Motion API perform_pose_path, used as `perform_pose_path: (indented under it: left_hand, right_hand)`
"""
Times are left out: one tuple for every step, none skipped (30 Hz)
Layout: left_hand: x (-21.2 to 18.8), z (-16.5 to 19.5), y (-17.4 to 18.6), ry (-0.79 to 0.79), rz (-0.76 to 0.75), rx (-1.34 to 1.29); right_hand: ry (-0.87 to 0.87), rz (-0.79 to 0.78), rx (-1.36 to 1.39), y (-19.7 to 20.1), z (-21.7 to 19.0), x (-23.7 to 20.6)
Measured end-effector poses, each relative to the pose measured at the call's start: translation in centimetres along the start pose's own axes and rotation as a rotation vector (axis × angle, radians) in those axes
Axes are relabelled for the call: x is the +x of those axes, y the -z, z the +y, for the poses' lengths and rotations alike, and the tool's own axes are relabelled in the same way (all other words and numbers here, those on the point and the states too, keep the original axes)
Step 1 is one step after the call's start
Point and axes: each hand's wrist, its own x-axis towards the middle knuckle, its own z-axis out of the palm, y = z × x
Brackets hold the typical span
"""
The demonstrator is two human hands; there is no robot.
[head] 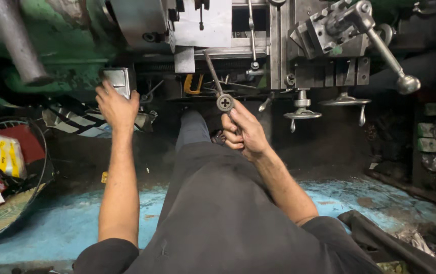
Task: The person operates a metal lathe, rotating the chuck by hand and adjusting a workpiece mounted between centers. They use a wrench to tighten components, turn the tailstock handwheel, and take measurements of the part with a digital caliper while machining.
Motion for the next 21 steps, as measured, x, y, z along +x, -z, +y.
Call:
perform_pose_path:
  left_hand:
    - [0.0, 0.0, 0.0, -0.006, 0.002, 0.003]
    - [0.1, 0.0, 0.0, -0.014, 0.008, 0.006]
    - [0.2, 0.0, 0.0, -0.023, 0.015, 0.008]
    - [0.2, 0.0, 0.0, -0.016, 0.016, 0.018]
    - [0.3, 0.0, 0.0, -0.011, 0.019, 0.026]
    - [0.3, 0.1, 0.1, -0.007, 0.018, 0.034]
    - [0.3, 0.1, 0.1, -0.004, 0.013, 0.029]
    - [0.3, 0.1, 0.2, -0.001, 0.006, 0.024]
    - [0.3, 0.2, 0.2, 0.005, 0.000, 0.017]
    - [0.3, 0.3, 0.3, 0.003, -0.006, 0.015]
    - [0.3, 0.3, 0.4, 0.003, -0.012, 0.014]
    - [0.3, 0.4, 0.6, 0.000, -0.017, 0.012]
    - [0.4, 0.5, 0.8, -0.007, -0.009, 0.007]
    - [0.5, 0.6, 1.0, -0.014, 0.000, 0.001]
    - [0.6, 0.7, 1.2, -0.021, 0.006, -0.003]
    - [0.7, 0.7, 1.4, -0.014, -0.008, -0.010]
    - [0.8, 0.8, 1.6, -0.008, -0.023, -0.016]
    - [0.9, 0.9, 1.8, -0.002, -0.039, -0.021]
    - [1.0, 0.9, 2.0, 0.003, -0.041, -0.033]
    - [1.1, 1.0, 2.1, 0.009, -0.038, -0.047]
    - [1.2, 1.0, 2.2, 0.014, -0.034, -0.061]
  right_hand:
    - [0.022, 0.046, -0.021, 0.1, -0.2, 0.5]
    - [0.046, 0.090, -0.043, 0.3, -0.6, 1.1]
    - [0.072, 0.134, -0.065, 0.7, -1.0, 2.0]
    - [0.142, 0.200, -0.133, 1.2, -1.5, 3.0]
    - [0.214, 0.265, -0.201, 1.9, -2.2, 4.4]
    - [0.285, 0.335, -0.267, 2.6, -2.9, 6.0]
    - [0.350, 0.385, -0.298, 3.4, -3.9, 7.9]
    - [0.414, 0.436, -0.330, 4.1, -5.0, 9.9]
    - [0.445, 0.441, -0.376, 4.8, -6.0, 11.7]
    - [0.475, 0.446, -0.424, 5.5, -7.0, 13.4]
    - [0.485, 0.451, -0.422, 6.0, -7.9, 15.2]
    - [0.498, 0.455, -0.419, 6.4, -8.7, 16.9]
    - [0.513, 0.459, -0.416, 6.7, -9.4, 18.2]
    - [0.496, 0.456, -0.430, 6.8, -9.8, 19.1]
    - [0.476, 0.454, -0.444, 6.9, -10.1, 19.9]
    - [0.451, 0.453, -0.455, 6.9, -10.3, 20.4]
    - [0.447, 0.443, -0.445, 6.9, -10.3, 20.8]
    - [0.442, 0.434, -0.434, 6.8, -10.3, 20.9]
    - [0.433, 0.424, -0.424, 6.6, -10.3, 21.0]
    - [0.436, 0.426, -0.433, 6.5, -10.3, 21.0]
    - [0.441, 0.429, -0.441, 6.3, -10.3, 21.0]
